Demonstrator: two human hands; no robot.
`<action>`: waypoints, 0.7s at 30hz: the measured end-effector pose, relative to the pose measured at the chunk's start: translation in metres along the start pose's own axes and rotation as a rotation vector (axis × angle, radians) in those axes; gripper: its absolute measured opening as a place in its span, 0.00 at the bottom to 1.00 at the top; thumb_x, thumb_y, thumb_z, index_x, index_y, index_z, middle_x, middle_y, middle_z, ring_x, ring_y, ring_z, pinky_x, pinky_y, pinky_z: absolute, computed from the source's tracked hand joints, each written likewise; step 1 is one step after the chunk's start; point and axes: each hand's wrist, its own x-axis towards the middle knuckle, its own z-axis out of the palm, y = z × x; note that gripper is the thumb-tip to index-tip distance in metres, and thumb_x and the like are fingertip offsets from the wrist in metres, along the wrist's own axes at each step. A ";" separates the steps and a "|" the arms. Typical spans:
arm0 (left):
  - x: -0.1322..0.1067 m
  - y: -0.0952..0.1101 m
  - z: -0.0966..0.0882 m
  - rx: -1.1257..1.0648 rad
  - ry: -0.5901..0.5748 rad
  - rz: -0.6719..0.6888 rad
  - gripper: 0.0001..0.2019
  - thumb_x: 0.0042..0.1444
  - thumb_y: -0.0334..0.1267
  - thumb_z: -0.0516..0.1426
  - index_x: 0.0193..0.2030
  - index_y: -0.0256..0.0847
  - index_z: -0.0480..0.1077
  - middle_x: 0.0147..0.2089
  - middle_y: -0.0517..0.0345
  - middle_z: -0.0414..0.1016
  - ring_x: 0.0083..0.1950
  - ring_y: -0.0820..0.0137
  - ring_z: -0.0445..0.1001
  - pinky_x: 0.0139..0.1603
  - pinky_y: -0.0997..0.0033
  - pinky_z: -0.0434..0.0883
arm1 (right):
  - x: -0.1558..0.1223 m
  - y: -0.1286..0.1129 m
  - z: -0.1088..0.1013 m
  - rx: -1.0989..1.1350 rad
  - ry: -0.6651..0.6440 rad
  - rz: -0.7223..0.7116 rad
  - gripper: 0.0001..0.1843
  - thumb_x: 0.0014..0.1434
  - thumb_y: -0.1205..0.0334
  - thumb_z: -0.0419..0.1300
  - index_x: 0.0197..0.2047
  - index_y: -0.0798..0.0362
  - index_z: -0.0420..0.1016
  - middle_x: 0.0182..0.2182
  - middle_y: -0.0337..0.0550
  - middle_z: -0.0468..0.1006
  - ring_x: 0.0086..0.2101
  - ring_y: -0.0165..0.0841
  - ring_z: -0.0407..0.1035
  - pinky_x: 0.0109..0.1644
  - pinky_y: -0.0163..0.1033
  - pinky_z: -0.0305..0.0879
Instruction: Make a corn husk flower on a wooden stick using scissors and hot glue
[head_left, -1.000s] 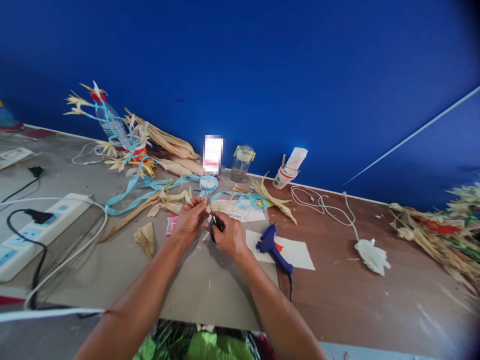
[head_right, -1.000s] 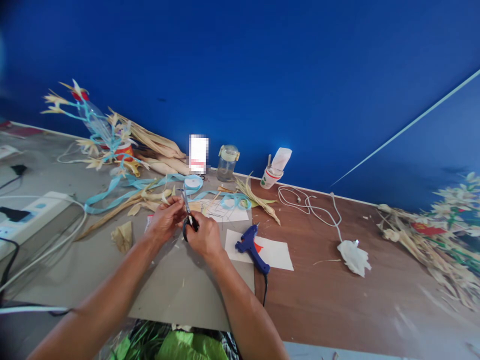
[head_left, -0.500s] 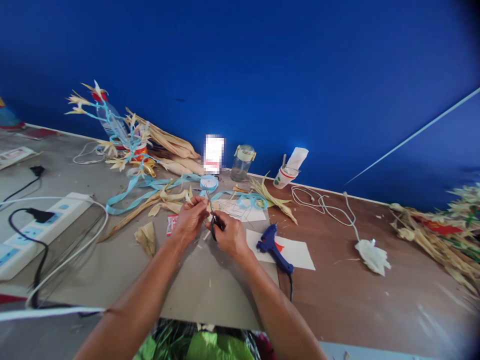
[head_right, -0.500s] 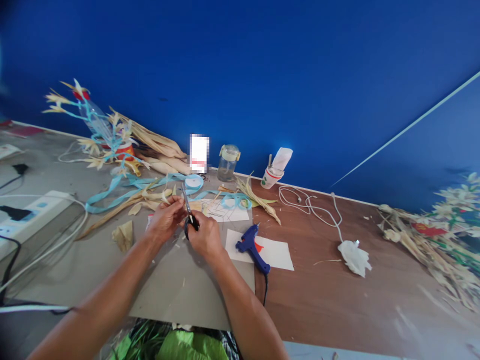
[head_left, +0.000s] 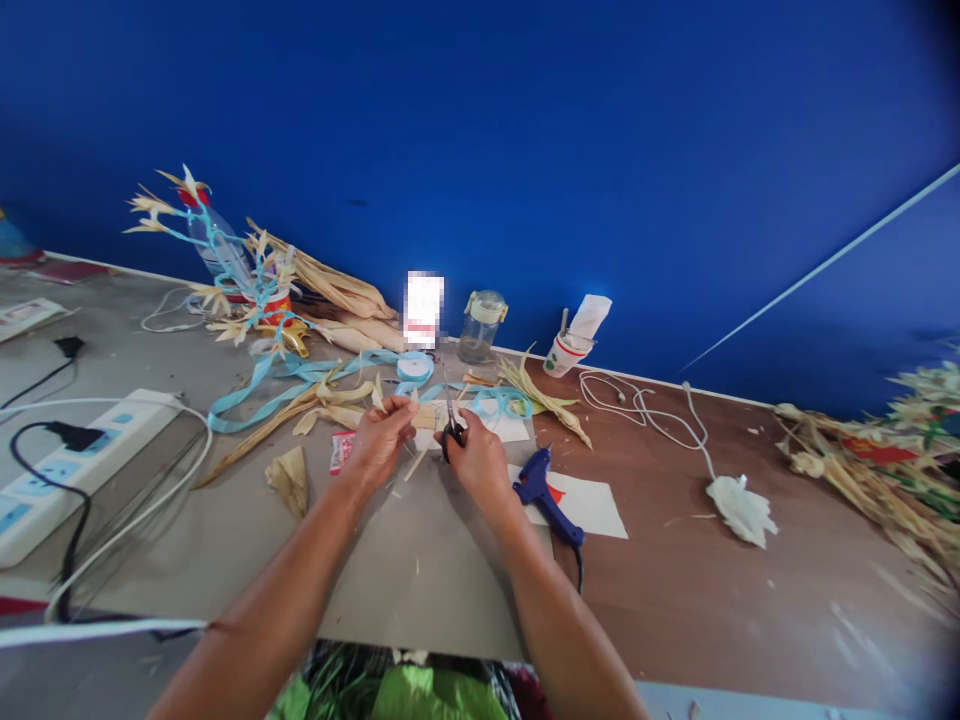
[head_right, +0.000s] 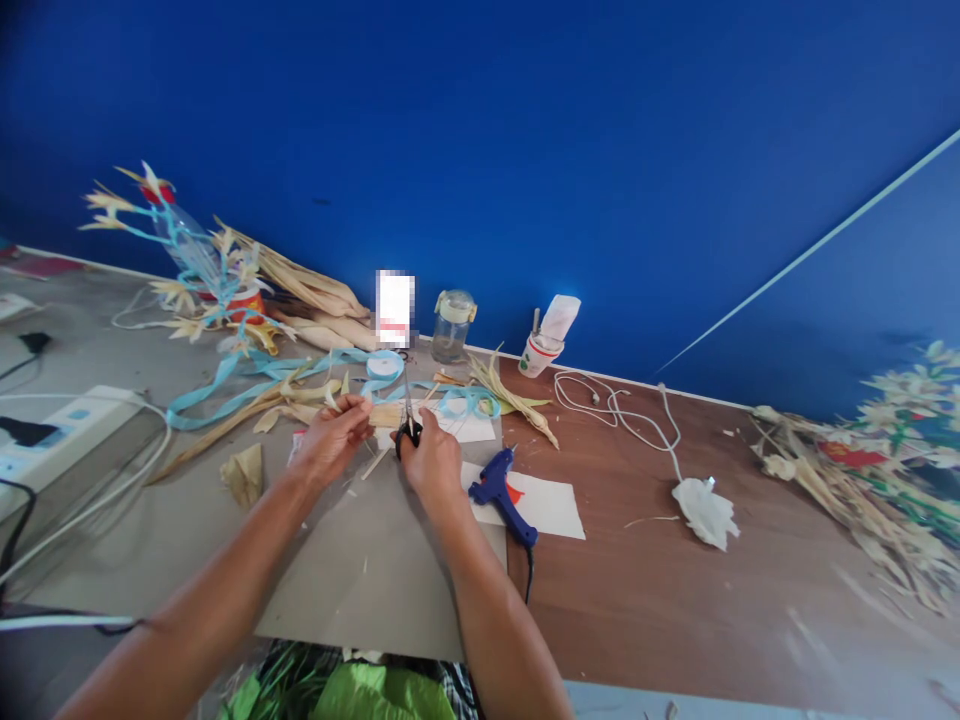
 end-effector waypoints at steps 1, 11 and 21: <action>0.000 -0.002 0.000 0.025 -0.005 -0.002 0.13 0.39 0.38 0.67 0.25 0.37 0.67 0.21 0.68 0.60 0.20 0.82 0.56 0.22 0.79 0.59 | 0.002 0.002 -0.002 -0.057 -0.028 0.020 0.30 0.57 0.54 0.56 0.60 0.58 0.62 0.39 0.53 0.80 0.40 0.42 0.73 0.41 0.39 0.62; 0.005 -0.018 -0.004 0.294 -0.058 -0.008 0.14 0.39 0.42 0.66 0.27 0.36 0.69 0.25 0.64 0.65 0.23 0.80 0.59 0.24 0.78 0.57 | 0.004 0.008 -0.013 -0.296 -0.163 -0.024 0.19 0.61 0.56 0.52 0.51 0.55 0.68 0.40 0.54 0.79 0.43 0.42 0.73 0.43 0.39 0.62; 0.004 -0.023 -0.001 0.383 -0.109 0.012 0.12 0.41 0.42 0.65 0.25 0.36 0.69 0.20 0.65 0.63 0.20 0.79 0.57 0.23 0.76 0.54 | 0.002 0.005 -0.013 -0.414 -0.147 -0.070 0.14 0.62 0.60 0.51 0.47 0.58 0.70 0.38 0.58 0.78 0.40 0.43 0.73 0.43 0.42 0.61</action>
